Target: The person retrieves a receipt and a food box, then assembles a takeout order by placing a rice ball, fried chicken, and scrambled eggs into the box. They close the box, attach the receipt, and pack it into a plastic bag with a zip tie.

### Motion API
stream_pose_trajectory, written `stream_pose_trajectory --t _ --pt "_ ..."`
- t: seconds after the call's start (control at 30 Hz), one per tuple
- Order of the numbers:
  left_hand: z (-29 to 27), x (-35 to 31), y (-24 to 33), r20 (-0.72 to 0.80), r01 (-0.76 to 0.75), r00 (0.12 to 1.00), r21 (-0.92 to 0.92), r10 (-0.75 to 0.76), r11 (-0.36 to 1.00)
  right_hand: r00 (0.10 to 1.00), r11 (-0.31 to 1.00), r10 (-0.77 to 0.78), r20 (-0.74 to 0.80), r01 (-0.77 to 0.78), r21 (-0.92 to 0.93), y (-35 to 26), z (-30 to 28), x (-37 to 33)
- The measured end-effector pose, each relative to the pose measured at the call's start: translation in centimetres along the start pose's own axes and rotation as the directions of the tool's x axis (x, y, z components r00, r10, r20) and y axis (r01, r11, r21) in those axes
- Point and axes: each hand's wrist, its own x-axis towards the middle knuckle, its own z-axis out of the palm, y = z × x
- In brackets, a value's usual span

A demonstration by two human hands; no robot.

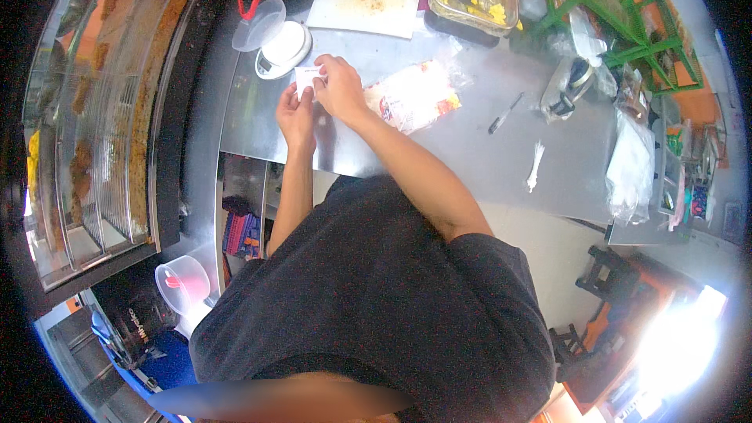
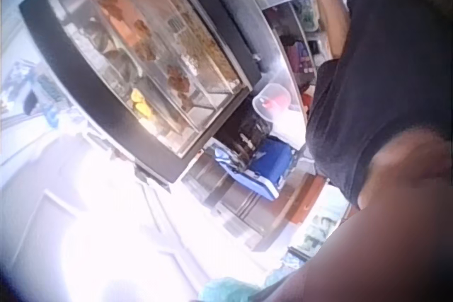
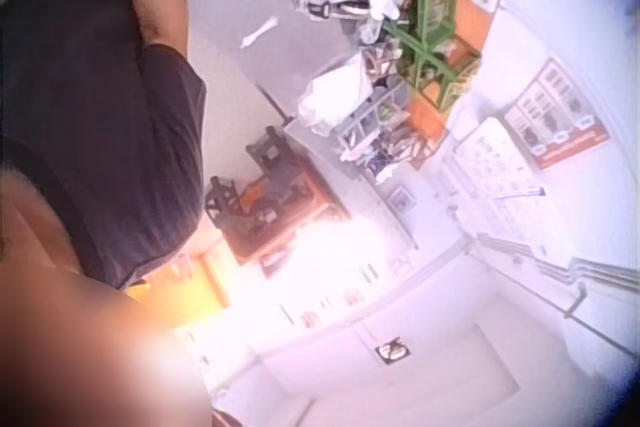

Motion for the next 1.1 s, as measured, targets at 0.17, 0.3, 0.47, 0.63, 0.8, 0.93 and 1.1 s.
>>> stream_pose_trajectory --t 0.17,0.3,0.47,0.63,0.8,0.93,1.1 --pt "-1.4 -2.7 1.6 0.157 -0.069 0.986 0.125 0.049 0.990 0.950 0.950 -0.312 -0.025 0.312 0.011 -1.6 -2.5 -4.7" --pt "-2.2 -4.2 3.0 0.325 -0.171 0.939 0.148 0.115 0.974 0.934 0.930 -0.353 -0.049 0.344 -0.132 -3.2 -4.1 -6.5" --pt "-3.1 -5.2 5.5 0.570 -0.685 0.713 0.442 0.408 0.580 0.900 0.842 -0.434 0.039 0.420 -0.340 -3.9 -4.6 -7.9" --pt "-3.1 -6.2 6.2 0.653 -0.770 0.627 0.440 0.424 0.462 0.938 0.918 -0.347 -0.019 0.335 -0.211 -2.9 -4.5 -9.9" --pt "-2.8 -7.7 4.6 0.421 -0.388 0.878 0.342 0.230 0.856 0.998 0.977 0.007 -0.055 0.005 0.215 -1.7 -5.7 -10.3" --pt "-2.6 -7.8 4.1 0.234 -0.092 0.970 0.094 0.067 0.991 0.989 0.969 0.042 -0.143 -0.006 0.248 -2.2 -8.0 -10.2" --pt "-1.0 -8.9 4.2 0.305 -0.076 0.952 0.121 0.036 0.990 0.985 0.987 -0.163 -0.060 0.163 -0.015 -4.0 -8.7 -10.9"
